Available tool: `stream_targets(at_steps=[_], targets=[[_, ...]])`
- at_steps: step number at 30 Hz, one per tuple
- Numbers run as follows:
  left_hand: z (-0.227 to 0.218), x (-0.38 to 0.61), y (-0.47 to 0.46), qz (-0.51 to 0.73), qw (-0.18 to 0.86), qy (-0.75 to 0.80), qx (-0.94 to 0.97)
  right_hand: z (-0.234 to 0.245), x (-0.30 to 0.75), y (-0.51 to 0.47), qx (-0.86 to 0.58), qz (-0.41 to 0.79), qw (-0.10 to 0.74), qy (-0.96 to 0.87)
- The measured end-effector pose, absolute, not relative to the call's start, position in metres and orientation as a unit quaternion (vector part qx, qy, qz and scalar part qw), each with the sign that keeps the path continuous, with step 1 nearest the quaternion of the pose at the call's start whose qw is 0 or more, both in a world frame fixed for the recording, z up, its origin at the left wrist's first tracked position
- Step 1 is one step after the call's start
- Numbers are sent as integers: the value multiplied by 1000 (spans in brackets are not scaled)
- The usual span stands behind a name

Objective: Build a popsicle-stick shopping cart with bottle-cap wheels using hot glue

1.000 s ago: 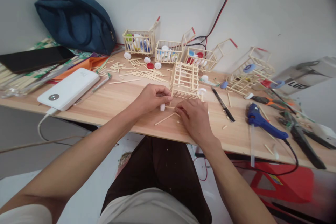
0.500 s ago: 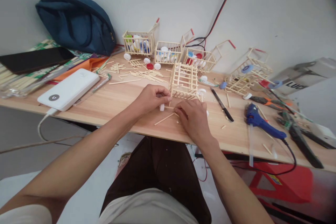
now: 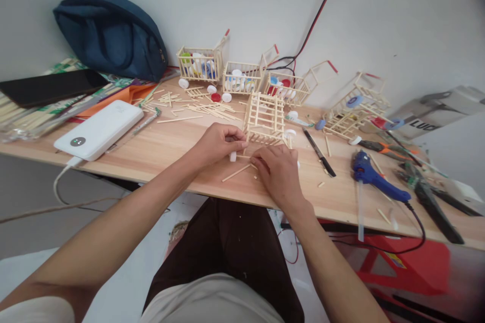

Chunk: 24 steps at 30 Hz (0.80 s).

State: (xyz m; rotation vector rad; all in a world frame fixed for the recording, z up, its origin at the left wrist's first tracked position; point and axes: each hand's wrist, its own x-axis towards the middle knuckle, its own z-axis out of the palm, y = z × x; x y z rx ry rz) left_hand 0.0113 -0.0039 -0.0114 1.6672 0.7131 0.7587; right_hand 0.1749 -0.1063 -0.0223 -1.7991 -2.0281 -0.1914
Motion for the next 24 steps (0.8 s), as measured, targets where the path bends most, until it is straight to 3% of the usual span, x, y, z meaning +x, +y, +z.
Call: stream_targets(at_steps=[24], targets=[[-8, 11, -6, 310, 557, 313, 704, -24, 175, -105, -641, -64, 223, -732]])
